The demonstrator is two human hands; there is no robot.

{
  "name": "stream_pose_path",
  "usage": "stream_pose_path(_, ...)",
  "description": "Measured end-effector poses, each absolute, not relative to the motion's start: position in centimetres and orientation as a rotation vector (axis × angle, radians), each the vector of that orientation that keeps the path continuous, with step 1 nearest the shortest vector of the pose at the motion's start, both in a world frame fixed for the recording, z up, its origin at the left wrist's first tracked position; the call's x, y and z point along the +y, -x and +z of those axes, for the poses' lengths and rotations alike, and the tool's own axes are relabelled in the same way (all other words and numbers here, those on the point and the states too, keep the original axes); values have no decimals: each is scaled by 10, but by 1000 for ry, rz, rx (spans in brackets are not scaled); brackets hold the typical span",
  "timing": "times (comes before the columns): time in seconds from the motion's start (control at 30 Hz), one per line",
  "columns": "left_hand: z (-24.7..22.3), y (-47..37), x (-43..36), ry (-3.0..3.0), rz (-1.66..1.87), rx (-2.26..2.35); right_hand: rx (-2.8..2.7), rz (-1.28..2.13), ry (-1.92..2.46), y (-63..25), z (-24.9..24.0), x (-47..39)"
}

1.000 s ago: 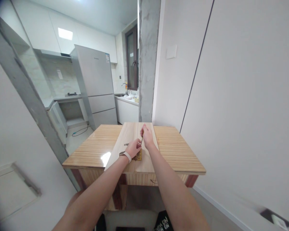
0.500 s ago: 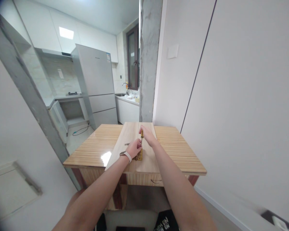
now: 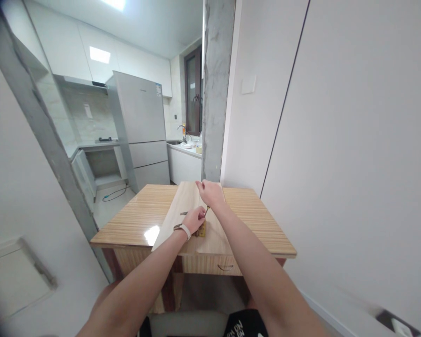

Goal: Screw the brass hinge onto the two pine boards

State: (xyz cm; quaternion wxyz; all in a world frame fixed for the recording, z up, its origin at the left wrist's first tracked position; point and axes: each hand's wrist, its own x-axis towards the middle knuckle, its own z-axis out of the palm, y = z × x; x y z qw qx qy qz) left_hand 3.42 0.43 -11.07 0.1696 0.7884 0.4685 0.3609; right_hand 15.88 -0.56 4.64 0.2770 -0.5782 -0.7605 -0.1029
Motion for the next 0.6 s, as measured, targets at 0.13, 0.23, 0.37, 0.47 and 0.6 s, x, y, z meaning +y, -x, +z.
stream_pose_path(0.13, -106, -34, -1, -2252, 1034, 1340, -1930, -274, 1617, -149, 48, -8)
stream_pose_path(0.23, -103, -34, -3, -2255, 1051, 1364, -1988, -304, 1590, -145, 50, -11)
stream_pose_path(0.37, -103, -35, -1, -2233, 1061, 1401, -2183, -380, 1496, -152, 58, -14)
stream_pose_path(0.47, -106, -36, 2, -2212, 1060, 1417, -2352, -367, 1502, -167, 66, -15)
stream_pose_path(0.6, -106, -38, 3, -2194, 1041, 1427, -2503, -134, 1484, -182, 70, -11)
